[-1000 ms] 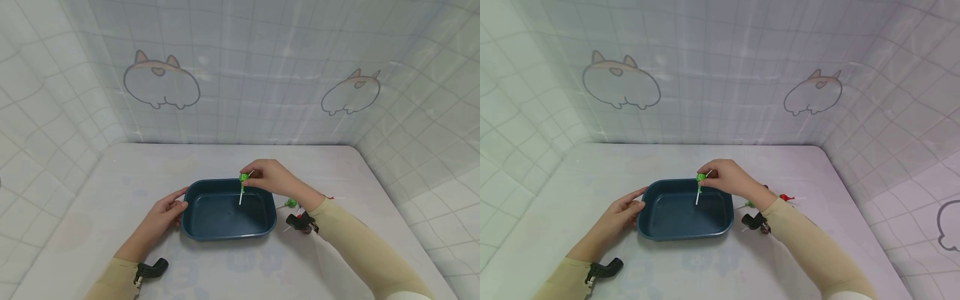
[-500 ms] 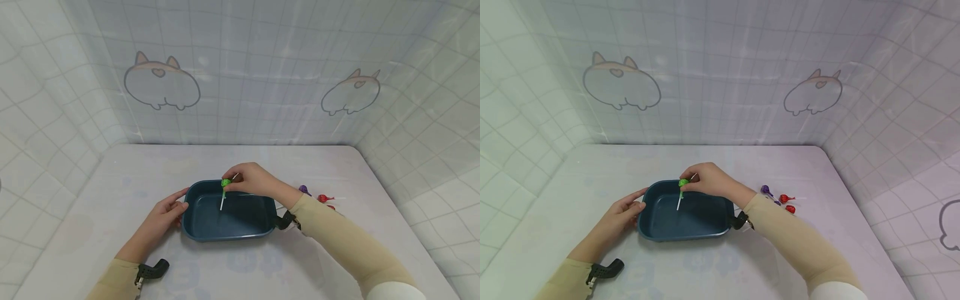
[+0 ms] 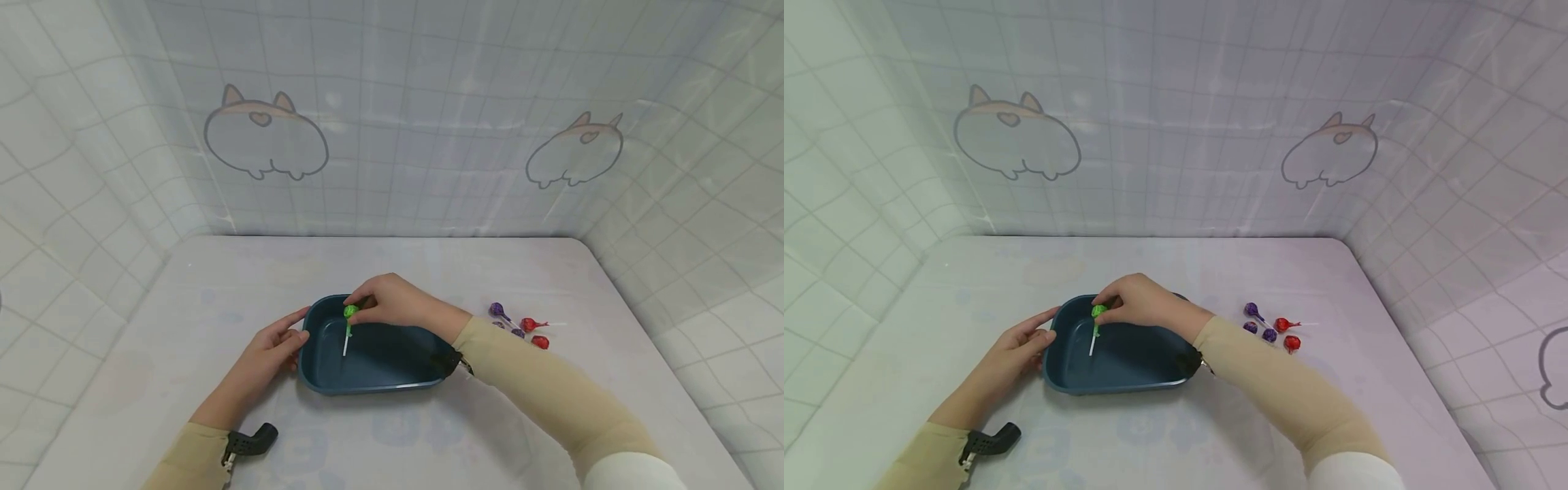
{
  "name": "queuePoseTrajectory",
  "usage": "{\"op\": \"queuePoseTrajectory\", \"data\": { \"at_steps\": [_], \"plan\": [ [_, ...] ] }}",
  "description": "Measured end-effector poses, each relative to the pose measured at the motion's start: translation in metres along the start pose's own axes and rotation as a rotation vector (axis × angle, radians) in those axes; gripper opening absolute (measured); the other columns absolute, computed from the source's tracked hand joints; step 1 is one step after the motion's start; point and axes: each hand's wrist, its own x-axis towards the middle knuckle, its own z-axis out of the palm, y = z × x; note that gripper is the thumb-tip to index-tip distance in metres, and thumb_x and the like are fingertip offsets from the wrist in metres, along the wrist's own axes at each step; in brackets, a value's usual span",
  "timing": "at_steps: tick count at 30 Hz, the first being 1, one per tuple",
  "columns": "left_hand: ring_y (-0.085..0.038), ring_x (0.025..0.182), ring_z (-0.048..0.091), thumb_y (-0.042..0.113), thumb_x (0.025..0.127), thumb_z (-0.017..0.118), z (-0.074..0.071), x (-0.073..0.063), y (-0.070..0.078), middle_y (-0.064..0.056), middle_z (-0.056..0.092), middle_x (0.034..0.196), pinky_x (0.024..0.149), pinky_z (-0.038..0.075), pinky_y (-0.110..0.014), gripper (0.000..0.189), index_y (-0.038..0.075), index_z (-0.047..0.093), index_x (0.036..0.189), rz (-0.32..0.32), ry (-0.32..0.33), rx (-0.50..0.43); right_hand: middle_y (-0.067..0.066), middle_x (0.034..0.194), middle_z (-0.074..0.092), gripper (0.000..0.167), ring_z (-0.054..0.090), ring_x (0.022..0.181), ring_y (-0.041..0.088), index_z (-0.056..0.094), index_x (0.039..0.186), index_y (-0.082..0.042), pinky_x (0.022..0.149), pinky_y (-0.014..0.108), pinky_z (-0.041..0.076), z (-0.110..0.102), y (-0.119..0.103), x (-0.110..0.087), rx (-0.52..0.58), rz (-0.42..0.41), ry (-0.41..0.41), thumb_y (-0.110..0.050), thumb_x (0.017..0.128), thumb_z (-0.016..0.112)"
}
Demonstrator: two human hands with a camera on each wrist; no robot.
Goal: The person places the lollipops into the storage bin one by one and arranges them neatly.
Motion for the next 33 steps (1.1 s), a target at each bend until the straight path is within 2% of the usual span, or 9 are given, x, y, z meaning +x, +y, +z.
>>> {"op": "queuePoseTrajectory", "data": {
  "at_steps": [4,10,15,25,33],
  "plan": [
    [-0.023,0.071,0.057,0.032,0.100,0.060,-0.001,0.000,-0.001,-0.015,0.059,0.088,0.064,0.052,-0.034,0.059,0.015,0.038,0.152,-0.005,0.003,-0.002,-0.008,0.105,0.070,0.034,0.065,0.086,-0.004,0.073,0.118,-0.011,0.075,0.018,0.051,0.006,-0.003,0.009,-0.021,0.001,-0.034,-0.025,0.088,0.077],
    [-0.023,0.072,0.058,0.034,0.100,0.060,-0.002,-0.001,-0.002,-0.017,0.060,0.090,0.065,0.053,-0.034,0.059,0.017,0.038,0.152,-0.014,0.008,-0.006,-0.009,0.103,0.070,0.033,0.062,0.084,-0.006,0.073,0.117,-0.012,0.075,0.015,0.048,0.018,-0.006,0.020,-0.123,-0.009,-0.090,-0.028,0.088,0.077],
    [-0.023,0.073,0.058,0.035,0.100,0.059,0.000,-0.002,-0.001,-0.018,0.060,0.090,0.066,0.053,-0.035,0.058,0.018,0.038,0.152,-0.014,-0.002,-0.019,-0.010,0.101,0.070,0.032,0.062,0.085,-0.007,0.073,0.115,-0.011,0.075,0.014,0.048,0.029,-0.006,0.026,-0.140,-0.013,-0.119,-0.026,0.088,0.077],
    [-0.024,0.072,0.058,0.035,0.100,0.059,0.002,-0.001,0.001,-0.017,0.061,0.088,0.066,0.052,-0.036,0.057,0.018,0.039,0.152,-0.001,-0.001,-0.007,-0.016,0.091,0.068,0.022,0.060,0.082,-0.008,0.076,0.105,-0.016,0.077,0.013,0.046,0.046,0.000,0.034,-0.195,-0.028,-0.123,-0.028,0.087,0.078],
    [-0.024,0.070,0.058,0.035,0.101,0.059,0.002,-0.002,-0.001,-0.015,0.062,0.088,0.065,0.052,-0.036,0.058,0.017,0.038,0.152,0.008,0.001,-0.003,-0.016,0.093,0.068,0.025,0.059,0.081,-0.007,0.075,0.107,-0.017,0.076,0.014,0.046,0.051,0.001,0.036,-0.236,-0.041,-0.135,-0.031,0.087,0.078]
  ]
}}
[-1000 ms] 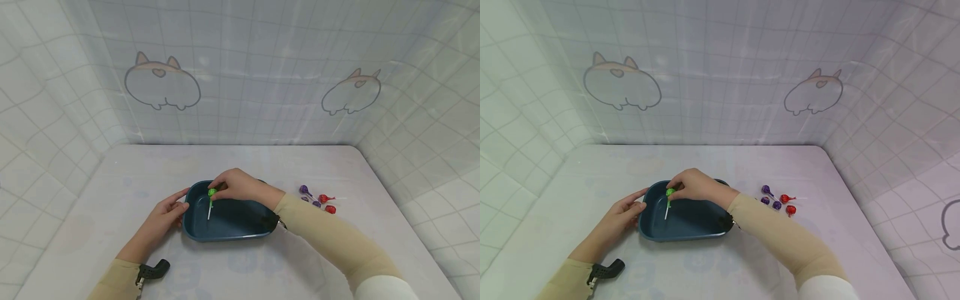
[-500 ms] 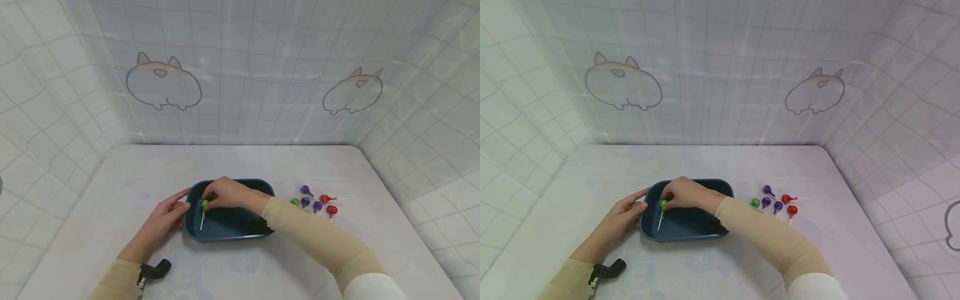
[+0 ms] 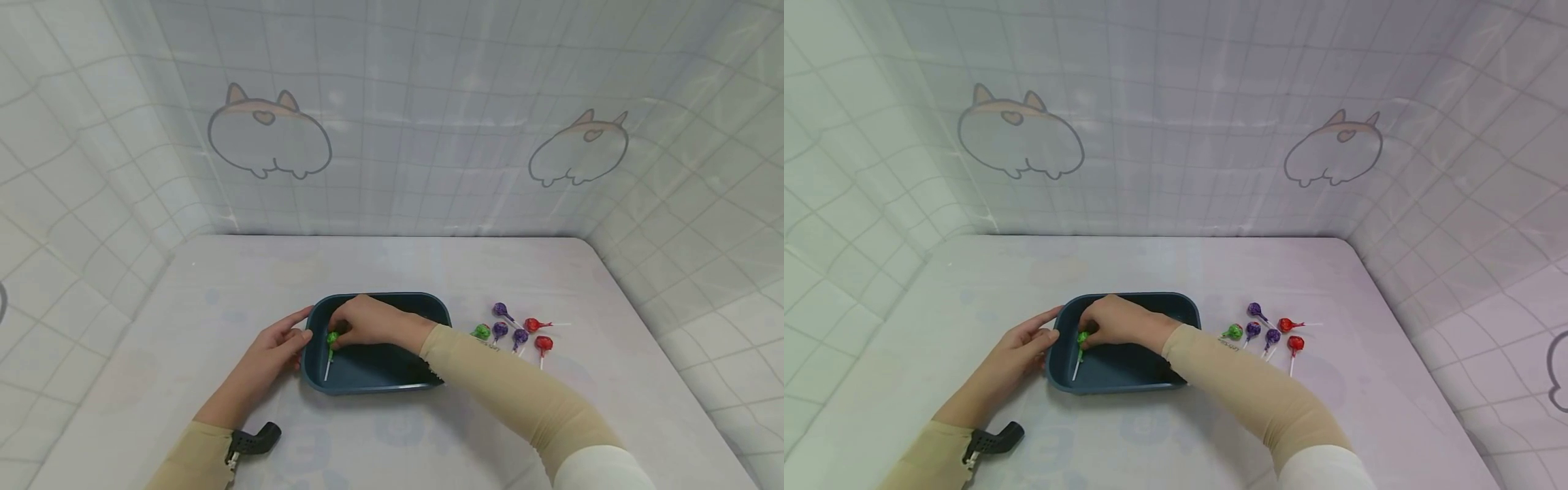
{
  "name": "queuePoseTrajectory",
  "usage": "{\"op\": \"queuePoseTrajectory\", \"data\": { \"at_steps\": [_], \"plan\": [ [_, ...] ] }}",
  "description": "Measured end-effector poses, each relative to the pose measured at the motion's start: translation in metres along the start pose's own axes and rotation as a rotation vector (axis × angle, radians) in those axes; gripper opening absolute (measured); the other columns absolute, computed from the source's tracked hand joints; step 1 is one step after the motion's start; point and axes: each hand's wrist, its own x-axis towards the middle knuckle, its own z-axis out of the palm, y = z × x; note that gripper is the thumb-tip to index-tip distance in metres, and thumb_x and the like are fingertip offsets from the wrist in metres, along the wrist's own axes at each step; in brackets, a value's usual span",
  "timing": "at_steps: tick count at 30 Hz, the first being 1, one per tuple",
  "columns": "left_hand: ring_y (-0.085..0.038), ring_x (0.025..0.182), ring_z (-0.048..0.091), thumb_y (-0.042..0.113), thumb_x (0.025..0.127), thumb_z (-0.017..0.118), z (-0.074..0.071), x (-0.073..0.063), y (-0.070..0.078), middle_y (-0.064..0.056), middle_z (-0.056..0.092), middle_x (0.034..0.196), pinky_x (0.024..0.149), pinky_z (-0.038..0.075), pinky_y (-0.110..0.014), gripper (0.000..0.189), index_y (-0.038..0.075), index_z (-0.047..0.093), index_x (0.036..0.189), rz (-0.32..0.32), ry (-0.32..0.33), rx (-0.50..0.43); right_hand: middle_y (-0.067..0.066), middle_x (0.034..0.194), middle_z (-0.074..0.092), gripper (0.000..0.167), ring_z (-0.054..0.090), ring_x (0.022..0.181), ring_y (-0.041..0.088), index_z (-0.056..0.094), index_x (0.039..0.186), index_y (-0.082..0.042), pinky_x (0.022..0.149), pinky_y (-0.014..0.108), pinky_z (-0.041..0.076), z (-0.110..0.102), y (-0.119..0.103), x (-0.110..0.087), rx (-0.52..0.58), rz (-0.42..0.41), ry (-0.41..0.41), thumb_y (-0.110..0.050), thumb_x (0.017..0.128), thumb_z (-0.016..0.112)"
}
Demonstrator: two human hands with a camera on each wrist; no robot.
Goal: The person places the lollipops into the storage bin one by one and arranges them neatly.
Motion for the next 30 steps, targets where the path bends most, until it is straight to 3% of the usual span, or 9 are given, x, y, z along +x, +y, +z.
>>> {"op": "queuePoseTrajectory", "data": {
  "at_steps": [20,30],
  "plan": [
    [-0.022,0.071,0.059,0.033,0.101,0.057,-0.0019,0.0014,-0.0003,-0.021,0.063,0.093,0.065,0.052,-0.034,0.056,0.017,0.039,0.152,0.002,-0.019,-0.025,-0.018,0.093,0.066,0.030,0.057,0.080,-0.006,0.073,0.112,-0.020,0.074,0.014,0.045,0.0041,-0.0006,0.0013,-0.033,-0.002,-0.012,-0.037,0.087,0.076],
    [-0.021,0.069,0.058,0.032,0.101,0.058,-0.0021,0.0002,0.0014,-0.017,0.061,0.088,0.064,0.052,-0.034,0.056,0.016,0.039,0.152,0.004,-0.019,-0.035,-0.017,0.093,0.066,0.036,0.057,0.079,-0.006,0.072,0.116,-0.018,0.073,0.014,0.045,0.0036,-0.0002,0.0019,-0.050,0.000,-0.025,-0.038,0.087,0.077]
  ]
}}
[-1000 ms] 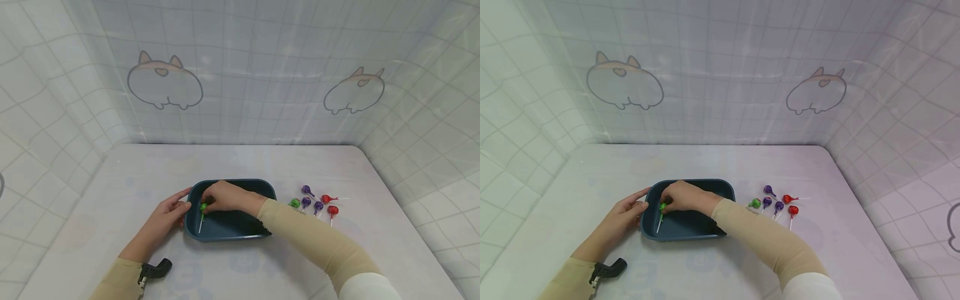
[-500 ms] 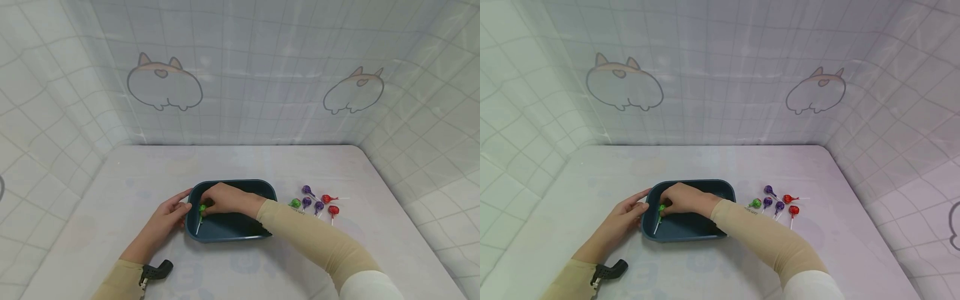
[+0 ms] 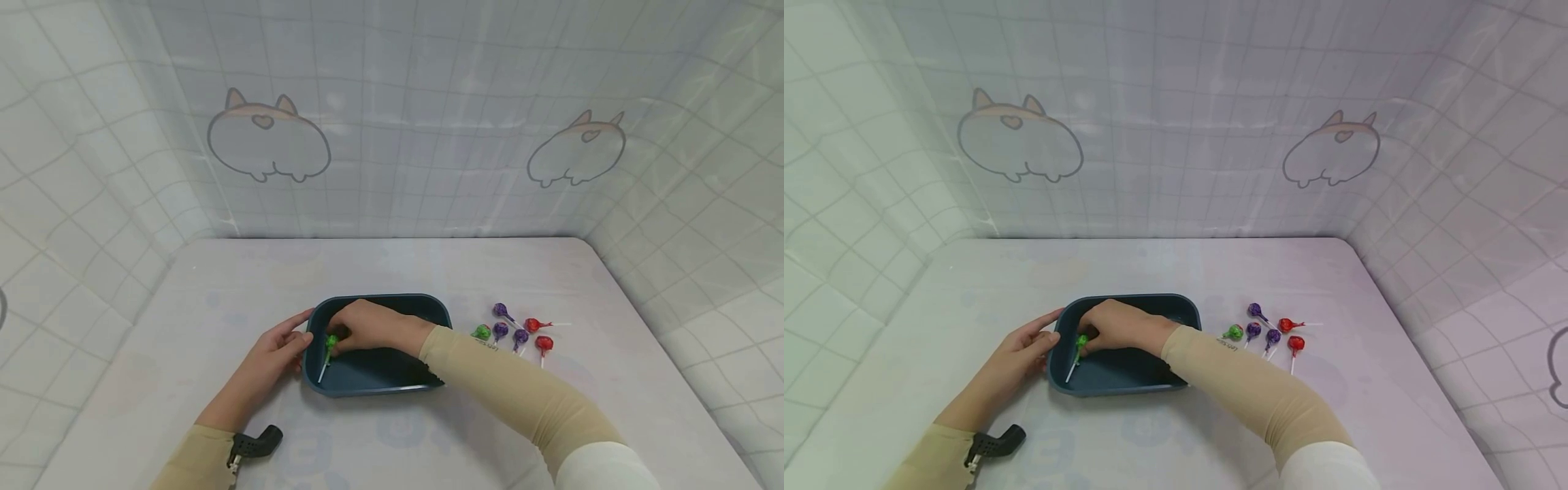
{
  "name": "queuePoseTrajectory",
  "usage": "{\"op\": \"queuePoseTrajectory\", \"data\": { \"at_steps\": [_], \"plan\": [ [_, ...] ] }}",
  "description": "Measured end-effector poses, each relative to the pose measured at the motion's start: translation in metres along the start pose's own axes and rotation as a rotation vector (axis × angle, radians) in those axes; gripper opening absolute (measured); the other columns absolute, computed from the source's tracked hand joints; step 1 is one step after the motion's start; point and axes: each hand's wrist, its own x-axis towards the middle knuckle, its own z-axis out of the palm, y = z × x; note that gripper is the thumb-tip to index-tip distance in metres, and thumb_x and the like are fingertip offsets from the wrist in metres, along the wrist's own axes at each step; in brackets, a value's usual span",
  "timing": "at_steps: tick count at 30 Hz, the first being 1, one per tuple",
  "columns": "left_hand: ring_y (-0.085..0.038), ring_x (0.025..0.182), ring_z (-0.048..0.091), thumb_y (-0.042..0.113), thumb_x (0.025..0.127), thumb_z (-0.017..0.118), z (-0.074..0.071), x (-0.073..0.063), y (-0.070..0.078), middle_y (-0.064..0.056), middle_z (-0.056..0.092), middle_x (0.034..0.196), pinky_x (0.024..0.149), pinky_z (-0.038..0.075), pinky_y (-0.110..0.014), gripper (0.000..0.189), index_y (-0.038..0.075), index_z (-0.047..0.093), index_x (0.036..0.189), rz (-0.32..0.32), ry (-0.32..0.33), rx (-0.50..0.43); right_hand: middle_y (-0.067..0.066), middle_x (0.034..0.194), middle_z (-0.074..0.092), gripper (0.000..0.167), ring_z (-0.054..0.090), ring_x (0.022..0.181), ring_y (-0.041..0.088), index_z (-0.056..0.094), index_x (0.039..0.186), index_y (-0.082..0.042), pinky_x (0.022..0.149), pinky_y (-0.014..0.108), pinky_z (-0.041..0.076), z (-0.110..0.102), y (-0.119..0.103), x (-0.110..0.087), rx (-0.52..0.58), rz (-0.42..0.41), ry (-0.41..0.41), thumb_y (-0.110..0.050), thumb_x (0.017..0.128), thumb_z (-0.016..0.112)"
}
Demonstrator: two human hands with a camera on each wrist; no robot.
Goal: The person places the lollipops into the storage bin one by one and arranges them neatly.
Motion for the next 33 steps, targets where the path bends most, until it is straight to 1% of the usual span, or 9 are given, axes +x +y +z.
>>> {"op": "queuePoseTrajectory", "data": {
  "at_steps": [9,19,25,30,33],
  "plan": [
    [-0.020,0.068,0.057,0.030,0.101,0.058,-0.001,-0.003,-0.002,-0.013,0.061,0.087,0.063,0.051,-0.034,0.056,0.015,0.038,0.152,0.006,0.007,0.001,-0.016,0.095,0.067,0.039,0.057,0.081,-0.006,0.071,0.118,-0.018,0.075,0.014,0.046,-0.002,0.001,-0.001,-0.005,-0.004,-0.007,-0.040,0.086,0.077],
    [-0.022,0.069,0.057,0.033,0.100,0.060,-0.001,-0.004,-0.005,-0.015,0.061,0.089,0.064,0.052,-0.035,0.057,0.019,0.039,0.151,-0.012,0.018,-0.022,-0.011,0.101,0.068,0.039,0.059,0.085,-0.005,0.070,0.120,-0.013,0.078,0.015,0.046,-0.008,-0.001,-0.006,0.011,0.005,-0.008,-0.034,0.088,0.076],
    [-0.021,0.069,0.057,0.033,0.101,0.059,-0.001,-0.002,-0.003,-0.015,0.061,0.088,0.064,0.052,-0.034,0.057,0.018,0.039,0.152,-0.006,0.008,-0.006,-0.011,0.099,0.068,0.039,0.059,0.084,-0.003,0.070,0.121,-0.014,0.076,0.016,0.046,-0.011,0.001,-0.008,-0.001,0.016,-0.002,-0.035,0.088,0.076],
    [-0.021,0.069,0.057,0.032,0.101,0.058,-0.002,0.001,-0.003,-0.016,0.061,0.087,0.064,0.052,-0.034,0.056,0.017,0.039,0.152,0.011,-0.001,-0.001,-0.011,0.096,0.067,0.040,0.059,0.081,-0.002,0.070,0.121,-0.013,0.073,0.017,0.047,-0.015,0.001,-0.011,0.008,0.035,-0.001,-0.035,0.089,0.075],
    [-0.020,0.069,0.057,0.031,0.101,0.058,-0.001,0.001,-0.003,-0.015,0.060,0.085,0.064,0.052,-0.034,0.056,0.016,0.039,0.152,0.016,-0.003,-0.006,-0.011,0.096,0.067,0.041,0.059,0.081,-0.001,0.069,0.123,-0.014,0.072,0.018,0.048,-0.019,0.001,-0.013,0.020,0.051,-0.005,-0.035,0.089,0.075]
  ]
}}
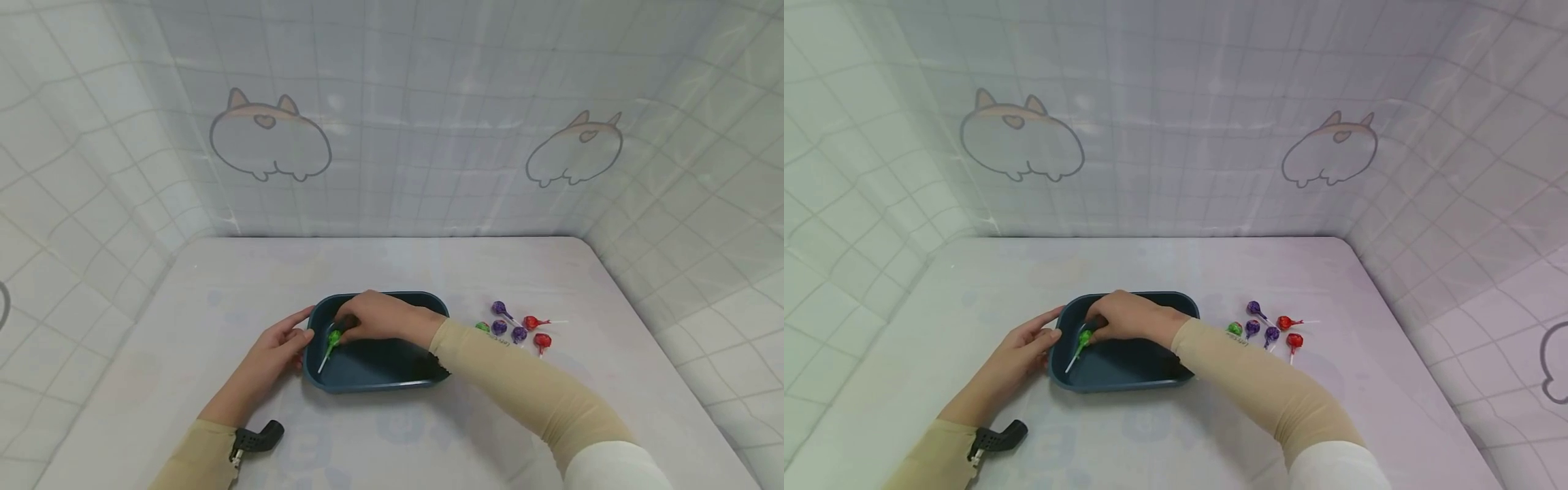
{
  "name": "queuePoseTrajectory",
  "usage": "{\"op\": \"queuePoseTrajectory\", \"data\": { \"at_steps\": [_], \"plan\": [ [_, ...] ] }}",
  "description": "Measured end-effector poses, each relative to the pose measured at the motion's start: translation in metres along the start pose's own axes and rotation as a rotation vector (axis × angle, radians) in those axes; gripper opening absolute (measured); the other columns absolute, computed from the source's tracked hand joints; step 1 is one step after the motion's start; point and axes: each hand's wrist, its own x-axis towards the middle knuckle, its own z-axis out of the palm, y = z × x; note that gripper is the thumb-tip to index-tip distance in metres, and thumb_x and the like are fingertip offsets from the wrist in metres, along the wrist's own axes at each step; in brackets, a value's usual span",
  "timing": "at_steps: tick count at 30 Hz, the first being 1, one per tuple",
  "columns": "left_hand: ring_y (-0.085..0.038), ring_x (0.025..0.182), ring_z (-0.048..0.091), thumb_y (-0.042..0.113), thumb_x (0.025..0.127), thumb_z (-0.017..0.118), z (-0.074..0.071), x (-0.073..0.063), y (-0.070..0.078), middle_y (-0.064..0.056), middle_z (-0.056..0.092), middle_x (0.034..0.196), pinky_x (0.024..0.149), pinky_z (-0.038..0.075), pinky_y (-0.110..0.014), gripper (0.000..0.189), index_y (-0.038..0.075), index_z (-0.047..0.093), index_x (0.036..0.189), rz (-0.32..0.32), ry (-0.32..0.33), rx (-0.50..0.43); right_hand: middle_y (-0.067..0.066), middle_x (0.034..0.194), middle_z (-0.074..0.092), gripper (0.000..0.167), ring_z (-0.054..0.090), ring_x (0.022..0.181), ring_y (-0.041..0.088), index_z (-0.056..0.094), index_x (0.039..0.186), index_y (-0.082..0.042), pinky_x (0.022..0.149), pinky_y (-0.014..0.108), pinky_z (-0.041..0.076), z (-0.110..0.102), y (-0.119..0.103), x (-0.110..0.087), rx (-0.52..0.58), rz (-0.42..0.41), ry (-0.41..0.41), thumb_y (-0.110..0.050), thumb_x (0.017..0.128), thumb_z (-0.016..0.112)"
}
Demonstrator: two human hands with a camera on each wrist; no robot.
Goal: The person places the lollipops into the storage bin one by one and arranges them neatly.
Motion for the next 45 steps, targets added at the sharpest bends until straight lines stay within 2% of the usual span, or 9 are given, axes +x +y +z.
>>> {"op": "queuePoseTrajectory", "data": {
  "at_steps": [10,15,21,32,38,45],
  "plan": [
    [-0.021,0.069,0.056,0.033,0.100,0.059,0.001,0.000,0.003,-0.014,0.059,0.085,0.064,0.052,-0.033,0.058,0.016,0.038,0.152,-0.028,0.009,0.007,-0.008,0.103,0.067,0.046,0.060,0.087,0.001,0.066,0.129,-0.013,0.077,0.019,0.048,-0.017,0.003,-0.016,0.052,0.019,0.040,-0.037,0.090,0.073],
    [-0.021,0.070,0.056,0.034,0.100,0.060,0.001,0.000,0.004,-0.014,0.058,0.085,0.065,0.052,-0.033,0.059,0.016,0.039,0.152,-0.038,0.018,0.010,-0.005,0.107,0.067,0.046,0.061,0.088,0.000,0.065,0.130,-0.013,0.078,0.019,0.049,-0.027,0.007,-0.031,0.110,0.013,0.091,-0.037,0.091,0.072],
    [-0.021,0.069,0.056,0.032,0.100,0.061,0.002,-0.001,0.005,-0.013,0.058,0.084,0.064,0.052,-0.033,0.059,0.015,0.039,0.152,-0.031,0.024,0.012,0.003,0.113,0.068,0.045,0.064,0.090,0.006,0.065,0.130,-0.012,0.078,0.023,0.050,-0.041,0.010,-0.050,0.166,0.013,0.158,-0.034,0.091,0.073],
    [-0.022,0.070,0.056,0.032,0.100,0.060,0.000,0.000,0.005,-0.015,0.058,0.086,0.064,0.052,-0.034,0.059,0.015,0.039,0.152,-0.026,0.018,0.011,0.002,0.116,0.068,0.042,0.065,0.092,0.004,0.065,0.130,-0.018,0.079,0.024,0.051,-0.056,0.022,-0.083,0.164,0.040,0.282,-0.033,0.091,0.073],
    [-0.022,0.071,0.056,0.035,0.098,0.062,0.002,-0.002,0.004,-0.015,0.059,0.089,0.066,0.052,-0.034,0.059,0.021,0.039,0.151,-0.069,0.043,0.003,0.000,0.116,0.068,0.043,0.064,0.091,0.002,0.066,0.129,-0.019,0.077,0.025,0.052,-0.058,0.028,-0.098,0.200,0.059,0.308,-0.035,0.090,0.074],
    [-0.024,0.073,0.057,0.037,0.098,0.062,0.004,-0.002,0.006,-0.017,0.060,0.092,0.066,0.052,-0.035,0.059,0.024,0.040,0.151,-0.070,0.044,0.011,-0.013,0.119,0.064,0.043,0.064,0.092,0.003,0.066,0.128,-0.024,0.078,0.027,0.053,-0.059,0.035,-0.121,0.264,0.118,0.373,-0.037,0.088,0.076]
  ]
}}
